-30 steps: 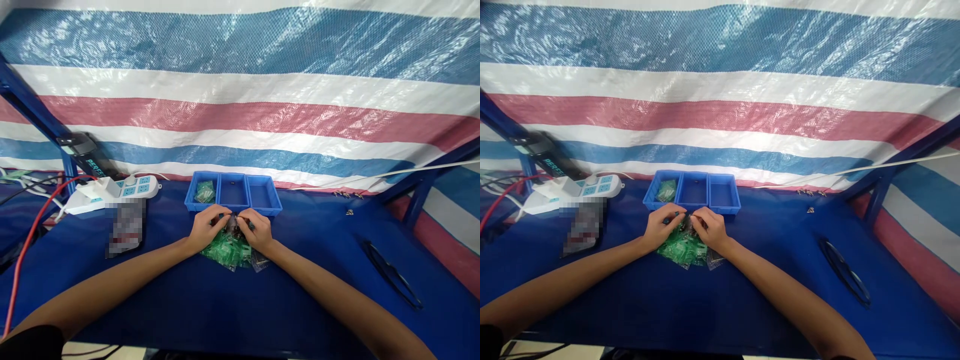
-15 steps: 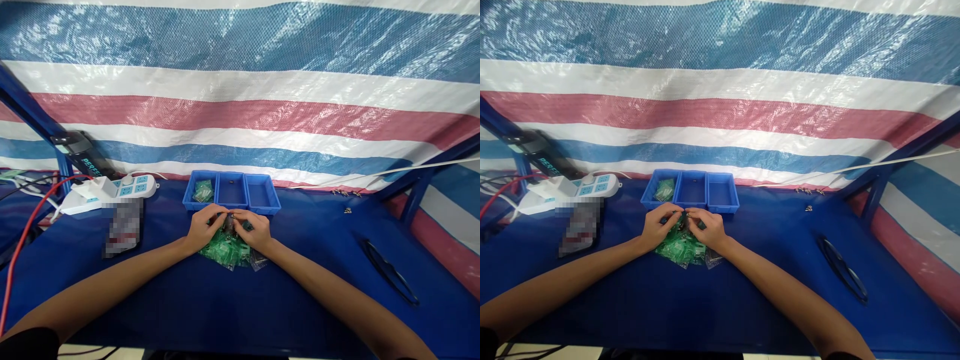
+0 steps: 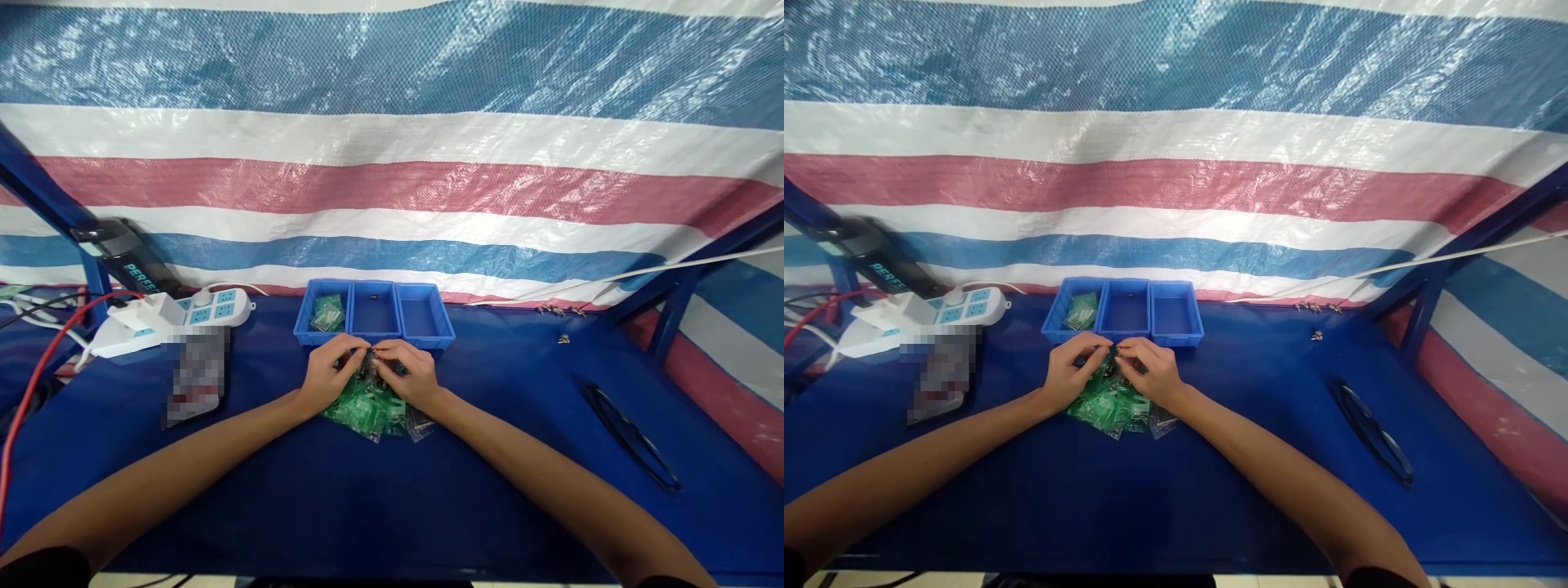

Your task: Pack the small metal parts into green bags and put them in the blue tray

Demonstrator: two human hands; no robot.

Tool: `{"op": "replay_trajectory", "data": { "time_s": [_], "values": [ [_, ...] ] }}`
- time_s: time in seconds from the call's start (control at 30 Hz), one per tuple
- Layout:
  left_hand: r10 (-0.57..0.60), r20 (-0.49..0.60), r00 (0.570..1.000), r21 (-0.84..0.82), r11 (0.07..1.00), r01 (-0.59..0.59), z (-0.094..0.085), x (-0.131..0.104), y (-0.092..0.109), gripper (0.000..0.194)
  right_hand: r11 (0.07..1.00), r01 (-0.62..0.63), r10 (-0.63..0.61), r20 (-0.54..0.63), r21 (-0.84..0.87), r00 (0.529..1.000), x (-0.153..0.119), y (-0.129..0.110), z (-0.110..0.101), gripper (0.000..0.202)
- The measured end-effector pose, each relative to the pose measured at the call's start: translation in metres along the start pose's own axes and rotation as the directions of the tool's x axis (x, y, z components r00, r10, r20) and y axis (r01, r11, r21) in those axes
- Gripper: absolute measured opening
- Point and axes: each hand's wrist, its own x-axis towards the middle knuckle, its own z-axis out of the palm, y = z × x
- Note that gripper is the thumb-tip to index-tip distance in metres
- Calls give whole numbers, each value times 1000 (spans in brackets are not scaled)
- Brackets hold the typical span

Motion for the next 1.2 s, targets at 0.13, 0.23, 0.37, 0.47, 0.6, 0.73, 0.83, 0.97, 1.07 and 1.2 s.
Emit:
{"op": "replay_trajectory", "data": {
  "time_s": [0.13, 0.23, 0.37, 0.47, 0.6, 0.73, 0.83, 0.97, 1.07, 1.2],
  "values": [
    [10, -12, 1000, 13, 1000, -9, 0, -1, -1, 14, 1000, 16, -16, 3, 2, 1000, 0, 1, 0, 4],
    [3, -11, 1000, 14, 1000, -2, 0, 0, -1, 14, 1000, 24, -24, 7, -3, 1000, 1, 1, -1, 5],
    [9, -7, 1000, 16, 1000, -9, 0, 0, -1, 14, 1000, 14, -13, 25, -19, 1000, 2, 1, -2, 5],
    [6, -8, 1000, 23, 1000, -5, 0, 1, -1, 15, 999, 11, -10, 26, -35, 1000, 3, 1, -2, 7],
    [-11, -11, 1000, 31, 999, 11, -1, 1, 0, 14, 999, 21, -20, 28, -30, 999, 3, 1, -2, 7],
    [-12, -13, 1000, 31, 999, 12, -1, 0, 0, 15, 999, -3, 4, 34, -44, 999, 2, 1, -2, 7],
    [-22, -17, 1000, 36, 999, 23, 0, -1, -1, 14, 999, 21, -20, 23, -32, 1000, 2, 1, -2, 8],
    [-12, -2, 1000, 28, 1000, 12, -1, 0, -1, 14, 998, 64, -64, 3, -16, 998, 4, 3, -1, 10],
    [-24, -3, 1000, 26, 999, 24, -1, 2, 2, 15, 999, 48, -48, 3, -11, 999, 4, 2, -1, 11],
    [-17, -21, 1000, 33, 999, 18, 0, 2, 4, 16, 1000, 7, -7, 17, -21, 1000, 4, 1, -2, 10]
  ]
}}
